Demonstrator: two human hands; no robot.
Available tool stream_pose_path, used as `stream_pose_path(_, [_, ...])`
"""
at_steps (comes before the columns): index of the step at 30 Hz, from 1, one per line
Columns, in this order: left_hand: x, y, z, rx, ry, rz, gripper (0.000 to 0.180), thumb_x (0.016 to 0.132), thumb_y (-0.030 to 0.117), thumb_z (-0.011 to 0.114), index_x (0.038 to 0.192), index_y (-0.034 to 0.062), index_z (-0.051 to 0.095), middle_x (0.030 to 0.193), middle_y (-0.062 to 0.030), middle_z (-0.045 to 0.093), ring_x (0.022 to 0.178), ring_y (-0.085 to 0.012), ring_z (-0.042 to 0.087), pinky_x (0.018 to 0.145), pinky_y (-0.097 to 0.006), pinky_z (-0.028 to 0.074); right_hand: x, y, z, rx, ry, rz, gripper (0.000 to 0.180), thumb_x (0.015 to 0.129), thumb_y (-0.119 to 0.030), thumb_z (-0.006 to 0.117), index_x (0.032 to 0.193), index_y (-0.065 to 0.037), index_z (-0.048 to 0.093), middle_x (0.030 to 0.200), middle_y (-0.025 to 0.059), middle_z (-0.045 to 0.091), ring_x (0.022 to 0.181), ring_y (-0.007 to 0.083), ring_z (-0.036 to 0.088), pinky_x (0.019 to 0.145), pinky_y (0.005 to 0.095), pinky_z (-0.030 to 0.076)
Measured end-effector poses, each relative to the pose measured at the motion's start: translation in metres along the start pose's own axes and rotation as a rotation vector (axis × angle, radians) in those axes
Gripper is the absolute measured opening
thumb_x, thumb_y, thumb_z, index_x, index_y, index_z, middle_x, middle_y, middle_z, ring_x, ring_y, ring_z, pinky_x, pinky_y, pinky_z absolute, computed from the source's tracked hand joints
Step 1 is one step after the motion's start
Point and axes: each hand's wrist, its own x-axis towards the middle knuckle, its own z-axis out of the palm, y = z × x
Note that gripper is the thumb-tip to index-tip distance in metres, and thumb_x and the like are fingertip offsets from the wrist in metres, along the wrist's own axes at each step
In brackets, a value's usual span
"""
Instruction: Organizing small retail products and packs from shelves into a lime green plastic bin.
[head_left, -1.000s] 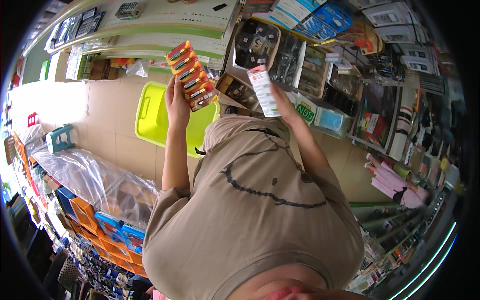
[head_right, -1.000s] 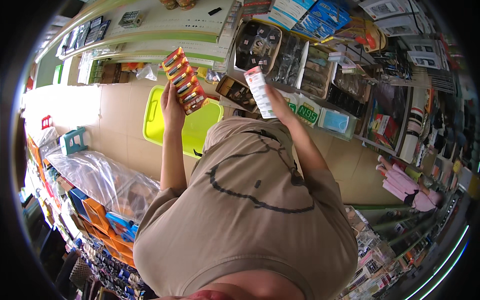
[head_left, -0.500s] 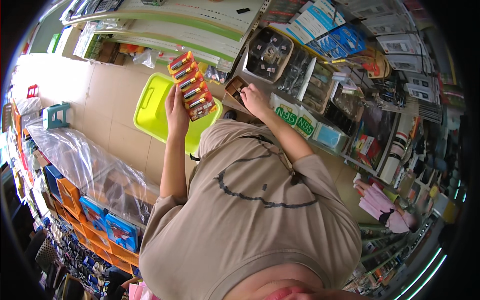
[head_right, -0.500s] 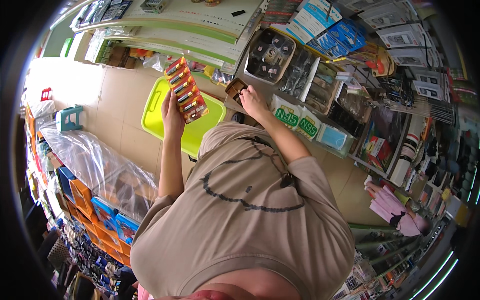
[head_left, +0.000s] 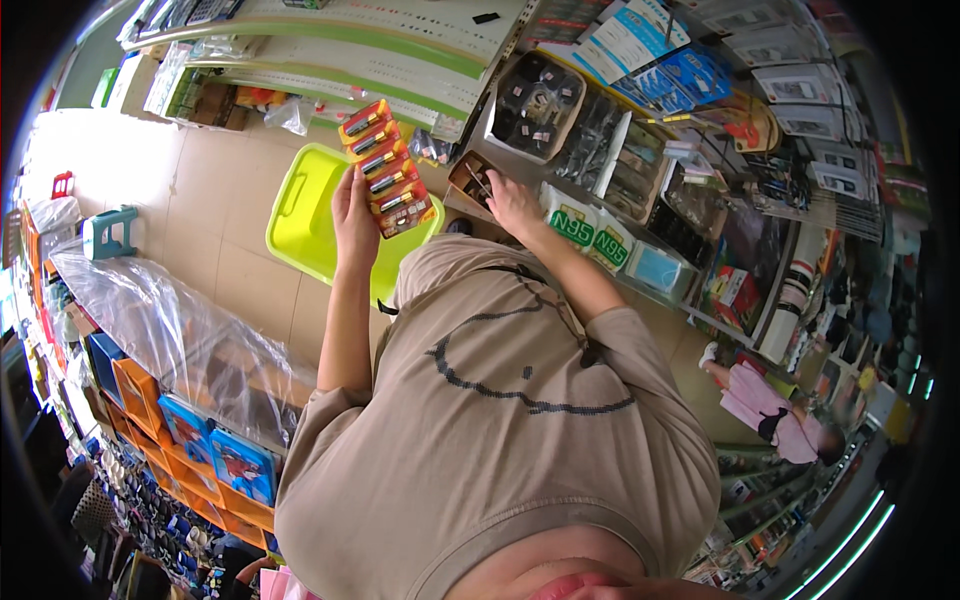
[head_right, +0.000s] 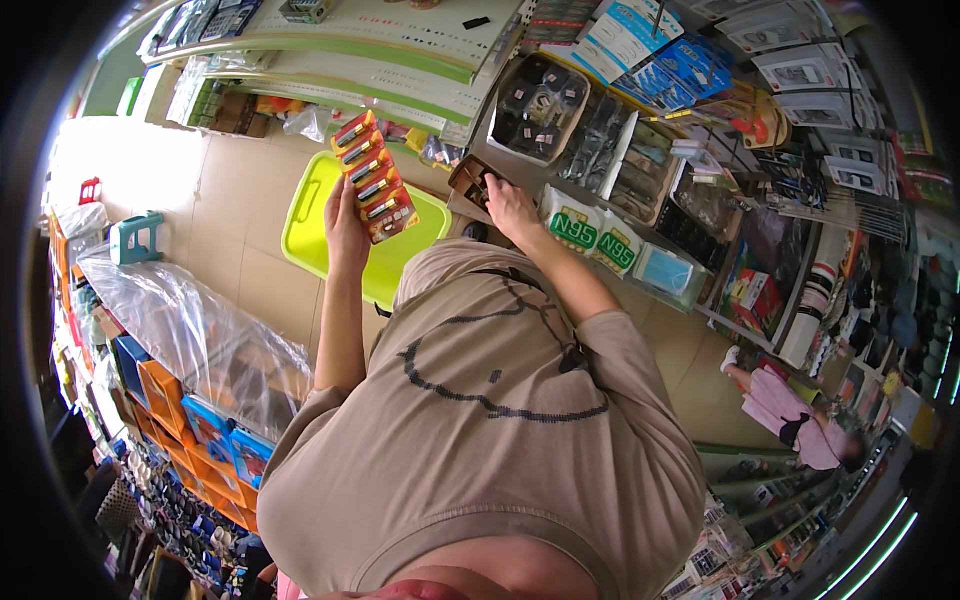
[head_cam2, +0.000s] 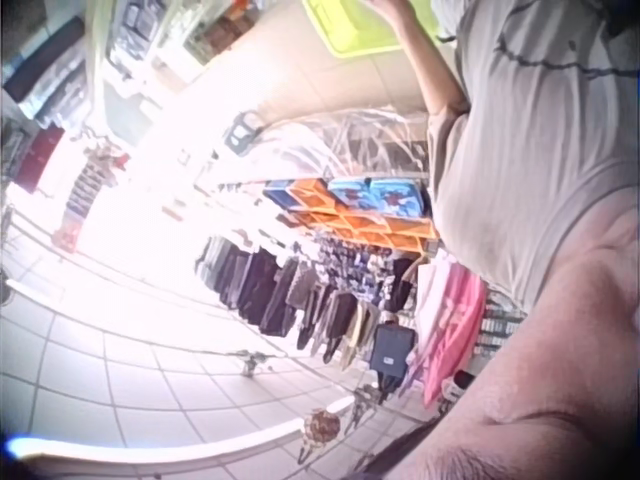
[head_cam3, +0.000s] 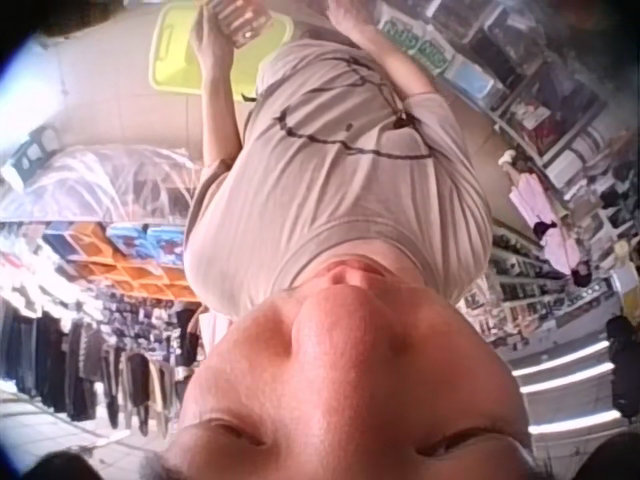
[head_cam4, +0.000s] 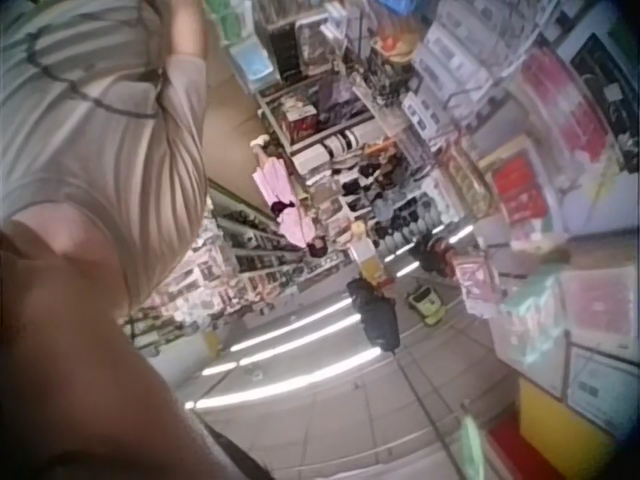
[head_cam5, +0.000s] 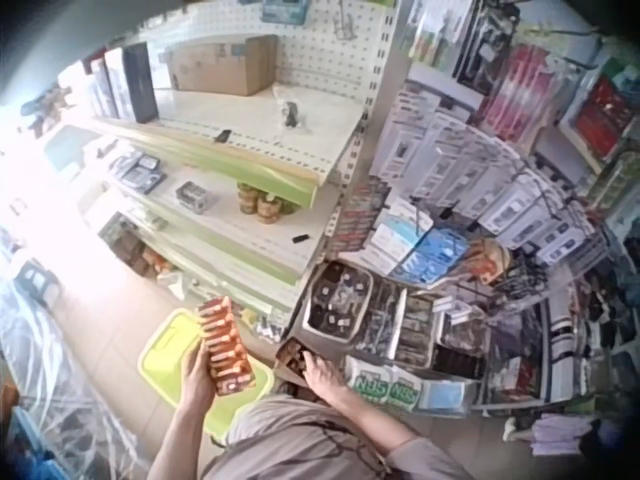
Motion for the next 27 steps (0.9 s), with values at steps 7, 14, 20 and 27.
stream_pose_path(7, [0.003,0.002,0.004,0.006,-0.058,-0.054,0.038,0.105,0.019,0.045,0.135,-0.0040,0.044,0.121,-0.0128,0.061,0.104,-0.0190,0.065,0.088,-0.035,0.057,-0.003,0.001,0.004,-0.022,0.103,-0.008,0.025,0.083,-0.011,0.066,0.107,-0.007,0.060,0.100,0.0126,0.061,0.089,0.0357,0.065,0.076,0.0459,0.054])
stream_pose_path(14, [-0.001,0.002,0.013,0.020,-0.061,-0.033,0.036,0.105,0.023,0.046,0.127,-0.0052,0.052,0.111,-0.0087,0.066,0.096,-0.0114,0.065,0.084,-0.027,0.055,0.002,-0.002,0.007,-0.051,0.147,0.018,0.025,0.083,-0.011,0.065,0.109,-0.009,0.064,0.100,0.0110,0.058,0.089,0.0325,0.064,0.078,0.0445,0.054])
stream_pose_path(20, [-0.005,0.004,0.017,0.022,-0.040,-0.039,0.037,0.105,0.023,0.046,0.129,-0.0053,0.051,0.113,-0.0091,0.065,0.097,-0.0116,0.064,0.085,-0.028,0.054,0.000,0.022,0.031,0.205,0.029,-0.098,0.023,0.090,-0.017,0.061,0.110,-0.006,0.065,0.108,0.0138,0.062,0.094,0.0332,0.064,0.083,0.0430,0.052])
stream_pose_path(27, [-0.004,-0.003,0.013,0.030,0.001,-0.052,0.038,0.105,0.023,0.045,0.129,-0.0058,0.050,0.112,-0.0093,0.065,0.099,-0.0119,0.064,0.086,-0.028,0.054,-0.009,0.004,0.009,0.195,-0.234,0.039,0.037,0.097,-0.037,0.051,0.115,-0.008,0.066,0.121,0.0152,0.062,0.111,0.0353,0.060,0.097,0.0446,0.048])
